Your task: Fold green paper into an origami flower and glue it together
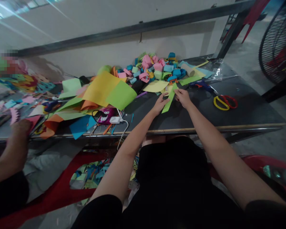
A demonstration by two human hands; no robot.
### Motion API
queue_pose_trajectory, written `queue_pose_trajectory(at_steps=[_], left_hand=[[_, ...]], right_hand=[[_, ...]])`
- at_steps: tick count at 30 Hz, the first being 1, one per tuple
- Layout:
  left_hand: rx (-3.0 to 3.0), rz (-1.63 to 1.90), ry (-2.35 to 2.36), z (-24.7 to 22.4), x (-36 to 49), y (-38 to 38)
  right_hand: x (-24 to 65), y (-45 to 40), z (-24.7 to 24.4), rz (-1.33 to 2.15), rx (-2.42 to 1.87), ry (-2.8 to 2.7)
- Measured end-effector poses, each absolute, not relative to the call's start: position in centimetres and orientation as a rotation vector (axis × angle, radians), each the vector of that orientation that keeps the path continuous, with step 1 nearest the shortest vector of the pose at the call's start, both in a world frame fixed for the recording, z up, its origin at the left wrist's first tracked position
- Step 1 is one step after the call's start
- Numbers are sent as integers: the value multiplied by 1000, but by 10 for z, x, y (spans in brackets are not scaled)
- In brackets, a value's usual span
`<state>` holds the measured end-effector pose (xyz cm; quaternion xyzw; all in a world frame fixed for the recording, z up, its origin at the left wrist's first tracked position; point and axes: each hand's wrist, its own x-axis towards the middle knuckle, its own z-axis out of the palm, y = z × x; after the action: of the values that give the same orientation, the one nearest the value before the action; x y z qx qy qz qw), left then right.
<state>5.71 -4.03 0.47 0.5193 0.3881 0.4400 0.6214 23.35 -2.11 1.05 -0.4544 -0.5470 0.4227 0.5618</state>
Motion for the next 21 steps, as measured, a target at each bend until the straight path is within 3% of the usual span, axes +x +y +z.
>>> queue_pose_trajectory(at_steps=[11, 21], left_hand=[[1348, 815, 889, 21, 60, -51], [1331, 782, 921, 33, 58, -56]], right_hand=[[230, -34, 16, 611, -1246, -1490], [229, -39, 20, 908, -1156, -1366]])
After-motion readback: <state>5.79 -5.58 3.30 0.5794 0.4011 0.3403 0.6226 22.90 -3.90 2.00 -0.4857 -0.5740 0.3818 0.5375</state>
